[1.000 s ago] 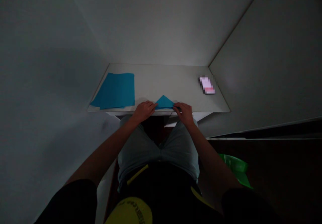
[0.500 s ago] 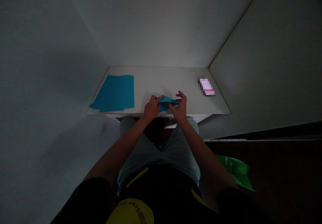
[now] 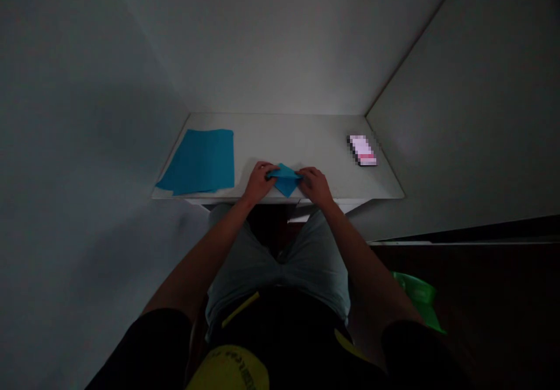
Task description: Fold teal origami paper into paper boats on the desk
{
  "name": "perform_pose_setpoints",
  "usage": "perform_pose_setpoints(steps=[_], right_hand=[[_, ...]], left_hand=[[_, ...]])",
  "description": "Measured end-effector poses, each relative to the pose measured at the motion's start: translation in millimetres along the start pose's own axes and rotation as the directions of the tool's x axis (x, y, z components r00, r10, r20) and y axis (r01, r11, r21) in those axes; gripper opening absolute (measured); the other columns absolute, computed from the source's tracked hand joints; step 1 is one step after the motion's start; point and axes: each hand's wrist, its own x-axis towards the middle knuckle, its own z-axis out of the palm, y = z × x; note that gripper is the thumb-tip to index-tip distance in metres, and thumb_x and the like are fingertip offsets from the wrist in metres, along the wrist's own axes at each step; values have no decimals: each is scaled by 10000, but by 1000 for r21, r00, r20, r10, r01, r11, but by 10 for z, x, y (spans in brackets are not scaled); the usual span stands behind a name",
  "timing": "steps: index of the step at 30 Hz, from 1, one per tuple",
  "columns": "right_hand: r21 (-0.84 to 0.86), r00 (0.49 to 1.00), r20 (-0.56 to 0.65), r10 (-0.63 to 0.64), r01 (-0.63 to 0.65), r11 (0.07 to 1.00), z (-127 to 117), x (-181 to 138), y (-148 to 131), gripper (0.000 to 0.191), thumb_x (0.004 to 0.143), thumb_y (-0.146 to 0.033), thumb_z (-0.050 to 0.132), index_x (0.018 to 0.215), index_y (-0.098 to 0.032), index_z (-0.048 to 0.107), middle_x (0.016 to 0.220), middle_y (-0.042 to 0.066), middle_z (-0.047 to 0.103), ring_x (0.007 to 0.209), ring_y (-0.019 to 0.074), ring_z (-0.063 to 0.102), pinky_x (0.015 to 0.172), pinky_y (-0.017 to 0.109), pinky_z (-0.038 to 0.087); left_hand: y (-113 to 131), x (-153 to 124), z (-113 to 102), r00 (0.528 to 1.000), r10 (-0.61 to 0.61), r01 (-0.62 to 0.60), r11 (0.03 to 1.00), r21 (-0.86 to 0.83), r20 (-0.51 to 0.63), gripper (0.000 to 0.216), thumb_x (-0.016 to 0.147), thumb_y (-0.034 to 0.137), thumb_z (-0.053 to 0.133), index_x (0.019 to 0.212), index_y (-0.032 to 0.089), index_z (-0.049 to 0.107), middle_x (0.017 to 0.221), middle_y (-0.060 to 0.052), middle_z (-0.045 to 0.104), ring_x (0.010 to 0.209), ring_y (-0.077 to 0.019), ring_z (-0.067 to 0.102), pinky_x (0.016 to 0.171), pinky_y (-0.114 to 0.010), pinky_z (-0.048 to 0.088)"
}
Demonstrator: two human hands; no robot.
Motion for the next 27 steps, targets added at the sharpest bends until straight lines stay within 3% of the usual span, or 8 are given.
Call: perform_pose_setpoints(steps=[4, 9, 16, 20, 24, 27], right_hand=[[-50, 993, 85, -81, 86, 995, -100, -56, 114, 264, 1019, -298, 659, 1242, -285, 799, 1268, 105, 751, 1158, 305, 687, 1047, 513, 537], [-81, 987, 122, -109, 119, 990, -155, -97, 96, 262, 1056, -432, 653, 1211, -289, 807, 1279, 102, 742, 1137, 295, 676, 1012, 488, 523], [-136, 996, 62, 57, -48, 990, -53, -12, -12, 319, 1072, -486, 605, 1048, -239, 805, 1116, 115, 734, 1046, 295, 675, 942, 467, 522], [-190, 987, 45, 153, -142, 971, 3, 38, -127, 305, 1051, -481, 632, 1117, -220, 776, 1149, 126, 737, 1071, 316, 676, 944, 480, 515], [-240, 981, 14, 192, -184, 953, 10, 65, -280, 377, 1047, -390, 636, 1373, -212, 697, 1288, 150, 729, 1154, 343, 661, 972, 497, 511], [-276, 993, 82, 85, -59, 959, 36, 64, -373, 442, 1061, -242, 552, 1492, -271, 644, 1482, 115, 679, 1321, 336, 608, 1065, 506, 480]], left_hand=[[-78, -84, -190, 995, 84, -89, 991, 101, 47, 285, 860, 130, 766, 1113, 247, 822, 1196, -72, 649, 1122, -228, 666, 1021, -394, 590], [-156, -162, -356, 971, 140, -169, 976, 140, 196, 136, 951, 323, 773, 1053, 269, 846, 1029, -50, 715, 1006, -214, 687, 941, -360, 577], [-47, -109, -307, 984, 36, -64, 986, 154, 174, 282, 1024, 448, 673, 946, 231, 835, 958, -54, 751, 858, -196, 691, 829, -337, 549], [51, -81, -212, 991, -57, 27, 971, 239, 118, 250, 1012, 449, 698, 1071, 242, 825, 878, -42, 752, 856, -215, 701, 847, -351, 539], [100, -97, -144, 997, -47, 27, 948, 318, 57, 329, 1001, 398, 718, 1290, 254, 778, 1136, -81, 772, 1028, -249, 724, 930, -380, 548], [114, -115, -111, 989, 69, -116, 917, 382, 134, 365, 1049, 288, 602, 1384, 276, 748, 1400, -96, 720, 1264, -281, 665, 1067, -439, 521]])
